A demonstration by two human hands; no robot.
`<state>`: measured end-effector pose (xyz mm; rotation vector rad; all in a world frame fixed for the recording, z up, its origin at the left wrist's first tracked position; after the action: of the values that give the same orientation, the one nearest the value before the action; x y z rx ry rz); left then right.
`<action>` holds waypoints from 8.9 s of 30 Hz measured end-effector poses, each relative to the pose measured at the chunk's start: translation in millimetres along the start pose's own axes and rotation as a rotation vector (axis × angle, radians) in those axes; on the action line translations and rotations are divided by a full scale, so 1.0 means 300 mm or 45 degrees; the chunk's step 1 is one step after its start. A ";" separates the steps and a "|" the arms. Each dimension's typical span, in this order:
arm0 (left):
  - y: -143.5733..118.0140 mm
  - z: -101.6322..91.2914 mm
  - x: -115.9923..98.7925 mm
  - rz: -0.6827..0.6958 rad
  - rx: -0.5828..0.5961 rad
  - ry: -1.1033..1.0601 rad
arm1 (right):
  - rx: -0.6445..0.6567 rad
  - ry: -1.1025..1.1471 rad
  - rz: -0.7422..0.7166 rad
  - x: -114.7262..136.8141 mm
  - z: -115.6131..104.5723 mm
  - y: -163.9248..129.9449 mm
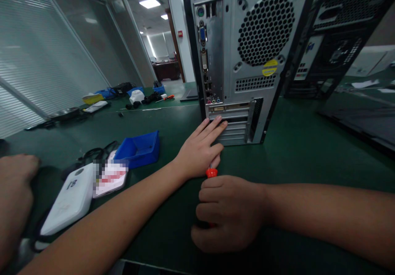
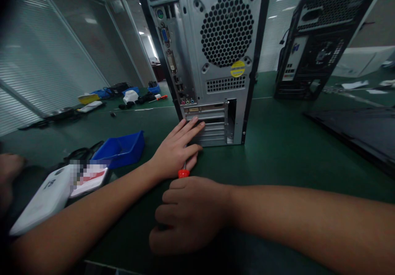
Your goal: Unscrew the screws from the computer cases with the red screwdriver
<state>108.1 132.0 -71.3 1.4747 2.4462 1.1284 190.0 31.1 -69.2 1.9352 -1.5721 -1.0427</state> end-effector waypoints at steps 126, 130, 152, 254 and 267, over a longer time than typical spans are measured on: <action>-0.002 0.001 0.004 0.018 -0.080 0.025 | -0.145 -0.014 0.058 -0.024 -0.014 0.004; -0.006 -0.004 0.013 0.020 -0.122 -0.002 | -0.139 0.041 0.069 -0.028 -0.021 -0.004; -0.025 -0.072 0.026 0.223 -0.279 -0.301 | -0.443 0.038 0.107 -0.031 -0.098 -0.012; -0.018 -0.075 -0.033 0.513 -0.157 -0.082 | -0.092 0.172 -0.079 -0.016 -0.028 -0.015; -0.016 -0.100 -0.027 0.464 -0.285 -0.181 | -0.189 -0.010 -0.080 -0.003 -0.058 0.016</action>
<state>96.8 107.6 -54.7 1.8979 1.9350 1.2546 200.3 28.6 -54.7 1.8924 -1.4043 -1.1595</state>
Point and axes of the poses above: each hand's wrist, its own y-axis towards the middle knuckle, its own z-axis out of the palm, x = y × z, the point moved 5 cm from there along y, towards the middle knuckle, and after that the axes turned 8 degrees about -x, right-handed, at the moved point
